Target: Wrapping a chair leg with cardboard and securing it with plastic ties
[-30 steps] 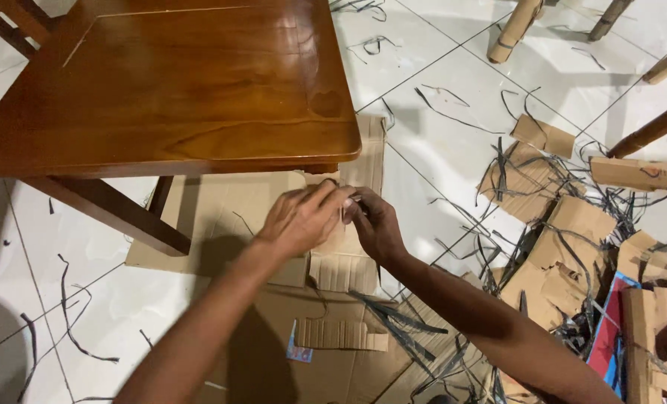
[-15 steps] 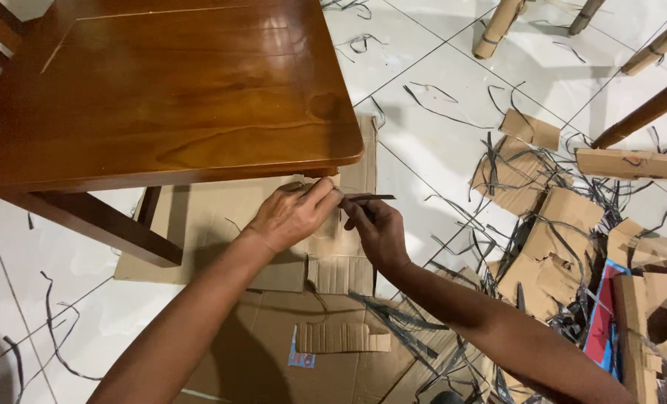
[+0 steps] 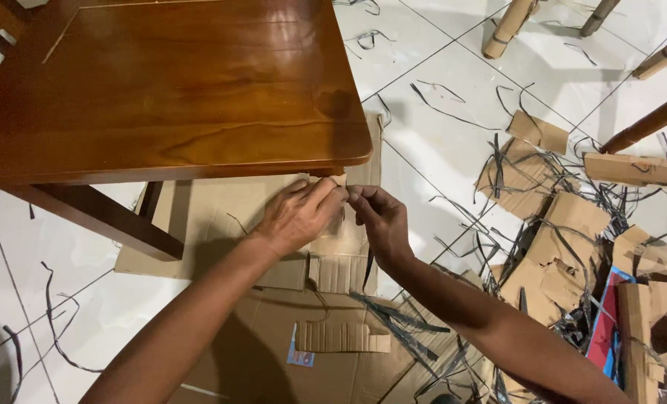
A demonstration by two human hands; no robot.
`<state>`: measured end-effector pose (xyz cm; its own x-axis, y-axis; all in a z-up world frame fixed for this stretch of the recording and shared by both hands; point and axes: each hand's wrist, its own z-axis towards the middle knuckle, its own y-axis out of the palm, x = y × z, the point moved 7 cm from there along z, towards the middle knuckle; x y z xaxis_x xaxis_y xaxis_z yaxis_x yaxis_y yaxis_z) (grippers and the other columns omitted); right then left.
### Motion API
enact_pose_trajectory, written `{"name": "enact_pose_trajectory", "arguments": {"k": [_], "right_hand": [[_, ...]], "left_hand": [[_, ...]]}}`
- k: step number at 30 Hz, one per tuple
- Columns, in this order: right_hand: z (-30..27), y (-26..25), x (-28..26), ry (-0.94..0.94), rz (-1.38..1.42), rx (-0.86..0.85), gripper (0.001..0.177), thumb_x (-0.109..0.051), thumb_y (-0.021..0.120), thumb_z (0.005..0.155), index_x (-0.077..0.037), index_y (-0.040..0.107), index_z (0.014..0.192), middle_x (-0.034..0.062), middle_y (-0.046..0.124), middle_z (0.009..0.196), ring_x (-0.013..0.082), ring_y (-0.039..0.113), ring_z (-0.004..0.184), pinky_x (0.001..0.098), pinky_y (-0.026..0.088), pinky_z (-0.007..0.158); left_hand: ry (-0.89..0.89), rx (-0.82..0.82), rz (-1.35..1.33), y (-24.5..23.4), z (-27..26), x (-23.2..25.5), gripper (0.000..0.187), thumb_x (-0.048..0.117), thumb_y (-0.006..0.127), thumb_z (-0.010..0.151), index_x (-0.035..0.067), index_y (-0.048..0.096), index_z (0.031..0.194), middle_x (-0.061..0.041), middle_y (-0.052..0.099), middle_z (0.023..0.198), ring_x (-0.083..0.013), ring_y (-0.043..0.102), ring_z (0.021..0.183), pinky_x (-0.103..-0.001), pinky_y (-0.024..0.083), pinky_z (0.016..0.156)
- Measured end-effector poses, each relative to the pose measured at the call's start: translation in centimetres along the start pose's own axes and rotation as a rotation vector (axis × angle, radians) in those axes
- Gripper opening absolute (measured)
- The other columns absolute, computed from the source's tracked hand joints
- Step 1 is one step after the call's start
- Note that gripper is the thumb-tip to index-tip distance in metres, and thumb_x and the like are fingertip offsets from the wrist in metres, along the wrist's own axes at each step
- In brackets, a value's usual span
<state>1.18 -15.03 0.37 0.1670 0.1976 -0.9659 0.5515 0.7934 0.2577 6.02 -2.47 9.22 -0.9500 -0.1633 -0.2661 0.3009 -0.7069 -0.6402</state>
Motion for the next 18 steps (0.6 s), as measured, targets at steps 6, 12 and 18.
{"name": "enact_pose_trajectory", "arguments": {"k": [6, 12, 18], "right_hand": [[-1.6, 1.3, -0.8, -0.023, -0.031, -0.031, 0.027, -0.009, 0.076, 0.093, 0.002, 0.072, 0.117, 0.0129, 0.072, 0.096, 0.0104, 0.057, 0.076, 0.0247, 0.047, 0.068], [-2.0, 1.6, -1.2, 0.025, -0.004, 0.091, 0.019, -0.009, 0.077, 0.092, 0.000, 0.076, 0.109, 0.0066, 0.068, 0.084, 0.0071, 0.050, 0.072, 0.0254, 0.048, 0.068], [-1.8, 0.8, 0.2, 0.000, -0.052, 0.075, 0.020, -0.016, 0.075, 0.095, -0.003, 0.076, 0.110, 0.0033, 0.062, 0.074, 0.0065, 0.049, 0.071, 0.0243, 0.045, 0.064]], "left_hand": [[-0.009, -0.021, -0.011, 0.2, -0.3, -0.2, 0.007, 0.013, 0.060, 0.099, 0.011, 0.062, 0.092, -0.002, 0.050, 0.085, -0.0201, 0.063, 0.061, -0.031, 0.053, 0.066], [-0.036, 0.017, -0.037, -0.4, -0.1, -0.2, 0.005, 0.013, 0.060, 0.099, 0.013, 0.064, 0.096, -0.003, 0.052, 0.086, -0.0211, 0.064, 0.059, -0.030, 0.054, 0.068], [-0.088, -0.021, -0.120, -0.3, -0.4, -0.4, 0.002, 0.013, 0.063, 0.099, 0.012, 0.064, 0.099, -0.004, 0.053, 0.084, -0.0248, 0.065, 0.059, -0.034, 0.054, 0.064]]}}
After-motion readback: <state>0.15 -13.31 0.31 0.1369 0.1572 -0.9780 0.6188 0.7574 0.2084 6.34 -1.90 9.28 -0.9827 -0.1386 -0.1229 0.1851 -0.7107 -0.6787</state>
